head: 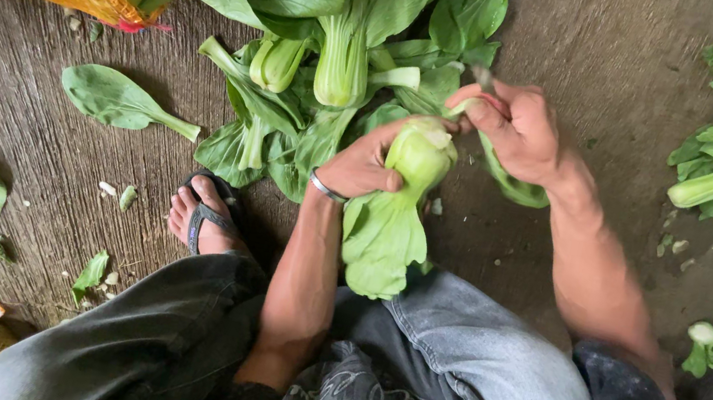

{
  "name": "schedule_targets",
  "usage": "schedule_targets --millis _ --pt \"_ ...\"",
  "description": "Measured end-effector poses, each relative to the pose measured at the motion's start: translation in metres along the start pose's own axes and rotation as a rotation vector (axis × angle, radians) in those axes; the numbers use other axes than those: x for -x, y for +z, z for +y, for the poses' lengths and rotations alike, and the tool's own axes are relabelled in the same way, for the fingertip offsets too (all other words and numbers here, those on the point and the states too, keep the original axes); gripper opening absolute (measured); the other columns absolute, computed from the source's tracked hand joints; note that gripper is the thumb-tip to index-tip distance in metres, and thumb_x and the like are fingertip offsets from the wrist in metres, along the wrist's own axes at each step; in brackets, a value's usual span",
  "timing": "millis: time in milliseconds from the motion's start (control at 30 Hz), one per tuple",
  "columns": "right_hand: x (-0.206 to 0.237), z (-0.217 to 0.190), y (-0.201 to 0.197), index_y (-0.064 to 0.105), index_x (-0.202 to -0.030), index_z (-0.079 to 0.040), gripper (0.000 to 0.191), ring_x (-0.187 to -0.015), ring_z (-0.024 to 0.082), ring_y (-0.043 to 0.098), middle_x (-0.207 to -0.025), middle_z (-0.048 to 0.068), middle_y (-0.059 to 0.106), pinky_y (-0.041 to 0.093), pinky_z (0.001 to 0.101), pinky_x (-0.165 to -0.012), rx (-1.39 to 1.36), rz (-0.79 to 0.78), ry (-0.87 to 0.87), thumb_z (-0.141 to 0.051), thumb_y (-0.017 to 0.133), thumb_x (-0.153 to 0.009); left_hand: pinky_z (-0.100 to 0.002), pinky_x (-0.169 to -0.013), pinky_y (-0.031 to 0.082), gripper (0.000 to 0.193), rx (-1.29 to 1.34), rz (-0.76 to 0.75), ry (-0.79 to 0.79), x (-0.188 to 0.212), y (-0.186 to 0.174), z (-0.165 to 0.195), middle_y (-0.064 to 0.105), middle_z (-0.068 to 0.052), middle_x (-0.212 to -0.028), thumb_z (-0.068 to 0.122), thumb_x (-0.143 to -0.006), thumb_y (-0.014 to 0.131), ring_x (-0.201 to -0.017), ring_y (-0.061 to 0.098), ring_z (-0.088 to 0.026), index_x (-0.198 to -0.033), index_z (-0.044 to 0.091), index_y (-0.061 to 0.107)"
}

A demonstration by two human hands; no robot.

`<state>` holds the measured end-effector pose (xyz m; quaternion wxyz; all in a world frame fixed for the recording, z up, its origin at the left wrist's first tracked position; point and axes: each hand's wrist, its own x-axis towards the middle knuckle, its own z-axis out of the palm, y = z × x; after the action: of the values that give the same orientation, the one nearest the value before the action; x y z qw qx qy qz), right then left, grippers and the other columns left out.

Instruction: The person sits on the floor trimming bok choy, cutting off root ends and damaged outer leaves with a small red-handled knife. They toss the trimmed-off leaves and cores aside and place the trimmed heads into a pile next to a mesh sack of vegetables.

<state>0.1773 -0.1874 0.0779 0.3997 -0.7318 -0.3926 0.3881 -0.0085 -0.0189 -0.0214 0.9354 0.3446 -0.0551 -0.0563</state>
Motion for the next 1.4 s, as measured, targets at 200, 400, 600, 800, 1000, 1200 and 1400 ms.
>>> schedule_targets --millis 200,400,600,800,1000,1200,1400 --pt "0.006 -0.005 -0.010 0.071 -0.125 -0.005 0.035 -0.068 0.015 0.061 -0.083 0.006 0.071 0.047 0.0322 -0.061 0.173 0.153 0.251 -0.032 0.060 -0.105 -0.045 -0.093 0.053 0.115 0.179 0.300 0.038 0.001 -0.007 -0.021 0.061 -0.013 -0.129 0.063 -0.071 0.089 -0.107 0.066 -0.030 -0.157 0.008 0.035" --pt "0.014 -0.033 0.001 0.066 -0.128 -0.002 0.039 -0.079 0.030 0.067 -0.092 0.014 0.066 0.054 0.0387 -0.071 0.555 0.132 -0.019 -0.032 0.068 -0.104 -0.031 -0.124 0.038 0.104 0.053 0.581 0.042 -0.002 -0.025 -0.014 0.058 -0.007 -0.151 0.054 -0.089 0.085 -0.142 0.053 -0.018 -0.162 -0.002 0.037" --pt "0.021 -0.057 0.008 0.060 -0.112 -0.003 0.031 -0.076 0.032 0.070 -0.086 0.011 0.068 0.054 0.0404 -0.067 0.534 0.081 -0.063 -0.034 0.060 -0.110 -0.031 -0.099 0.052 0.099 -0.058 0.362 0.043 -0.013 0.006 0.000 0.062 -0.005 -0.121 0.029 -0.066 0.101 -0.112 0.061 -0.015 -0.143 0.005 0.044" --pt "0.013 -0.077 0.010 0.060 -0.106 -0.003 0.041 -0.075 0.030 0.073 -0.088 0.009 0.074 0.058 0.0395 -0.065 0.607 0.049 -0.228 -0.043 0.066 -0.104 -0.029 -0.098 0.056 0.074 -0.452 0.288 0.017 -0.008 0.012 0.027 0.071 -0.003 -0.114 0.021 -0.068 0.095 -0.103 0.067 -0.012 -0.131 0.004 0.059" --pt "0.008 -0.091 0.007 0.062 -0.103 -0.003 0.039 -0.074 0.028 0.073 -0.087 0.009 0.074 0.056 0.0386 -0.063 0.620 0.020 -0.284 -0.040 0.073 -0.099 -0.030 -0.092 0.058 0.070 -0.621 0.222 0.023 -0.006 0.015 0.044 0.073 -0.005 -0.104 0.024 -0.068 0.094 -0.094 0.069 -0.013 -0.127 0.003 0.062" --pt "0.002 -0.099 0.006 0.063 -0.094 -0.005 0.036 -0.067 0.026 0.071 -0.078 0.007 0.071 0.055 0.0383 -0.060 0.632 -0.020 -0.277 -0.036 0.080 -0.093 -0.031 -0.091 0.059 0.069 -0.641 0.210 -0.001 -0.007 0.019 0.053 0.074 -0.007 -0.104 0.025 -0.066 0.093 -0.093 0.071 -0.015 -0.124 0.003 0.062" --pt "0.001 -0.105 0.002 0.065 -0.093 -0.005 0.038 -0.067 0.026 0.071 -0.077 0.006 0.071 0.055 0.0380 -0.060 0.667 -0.008 -0.301 -0.040 0.081 -0.091 -0.033 -0.094 0.058 0.075 -0.675 0.194 0.091 -0.003 0.017 0.057 0.072 -0.012 -0.110 0.027 -0.062 0.091 -0.099 0.074 -0.022 -0.125 0.000 0.063"
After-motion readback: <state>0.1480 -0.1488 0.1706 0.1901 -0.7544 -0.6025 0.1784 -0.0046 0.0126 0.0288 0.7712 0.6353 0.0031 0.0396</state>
